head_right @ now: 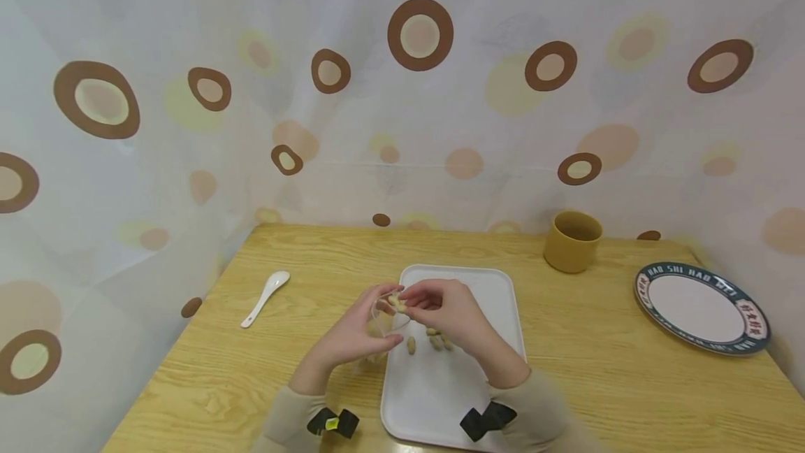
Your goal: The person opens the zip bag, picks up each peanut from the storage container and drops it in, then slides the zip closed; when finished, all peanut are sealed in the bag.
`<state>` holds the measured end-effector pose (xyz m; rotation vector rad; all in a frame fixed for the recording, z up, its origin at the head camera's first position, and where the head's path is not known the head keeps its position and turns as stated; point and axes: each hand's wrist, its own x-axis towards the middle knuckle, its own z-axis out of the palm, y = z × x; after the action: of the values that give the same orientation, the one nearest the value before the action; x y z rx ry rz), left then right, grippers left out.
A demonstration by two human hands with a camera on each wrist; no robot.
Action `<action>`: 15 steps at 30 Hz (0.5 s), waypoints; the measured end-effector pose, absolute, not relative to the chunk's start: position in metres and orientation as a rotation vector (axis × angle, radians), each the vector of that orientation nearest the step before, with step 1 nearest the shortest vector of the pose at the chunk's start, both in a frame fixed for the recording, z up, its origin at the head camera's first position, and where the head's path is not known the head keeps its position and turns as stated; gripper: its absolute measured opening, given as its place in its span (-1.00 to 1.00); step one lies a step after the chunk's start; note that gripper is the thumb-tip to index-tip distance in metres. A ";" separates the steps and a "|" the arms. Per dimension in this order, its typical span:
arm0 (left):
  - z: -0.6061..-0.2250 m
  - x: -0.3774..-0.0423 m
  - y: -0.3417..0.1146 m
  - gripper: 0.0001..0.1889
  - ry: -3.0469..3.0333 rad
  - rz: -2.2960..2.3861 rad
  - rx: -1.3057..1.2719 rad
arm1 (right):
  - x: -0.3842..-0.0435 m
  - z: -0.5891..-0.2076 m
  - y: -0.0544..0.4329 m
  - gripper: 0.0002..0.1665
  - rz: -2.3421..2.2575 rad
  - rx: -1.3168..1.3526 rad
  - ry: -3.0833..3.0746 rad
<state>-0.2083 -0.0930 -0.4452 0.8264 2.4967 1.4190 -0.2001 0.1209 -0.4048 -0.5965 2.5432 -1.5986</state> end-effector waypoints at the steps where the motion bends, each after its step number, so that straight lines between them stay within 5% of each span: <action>1: -0.445 -0.208 -0.093 -0.22 2.495 1.420 0.823 | -0.200 -0.405 0.120 -0.77 -1.605 -0.599 2.539; 15: -0.444 -0.208 -0.094 -0.21 2.500 1.433 0.809 | -0.205 -0.404 0.126 -0.77 -1.602 -0.548 2.565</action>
<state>-0.2076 -0.0937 -0.4439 0.8085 2.4998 1.4335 -0.2053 0.1262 -0.4038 -0.5479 2.5648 -1.6019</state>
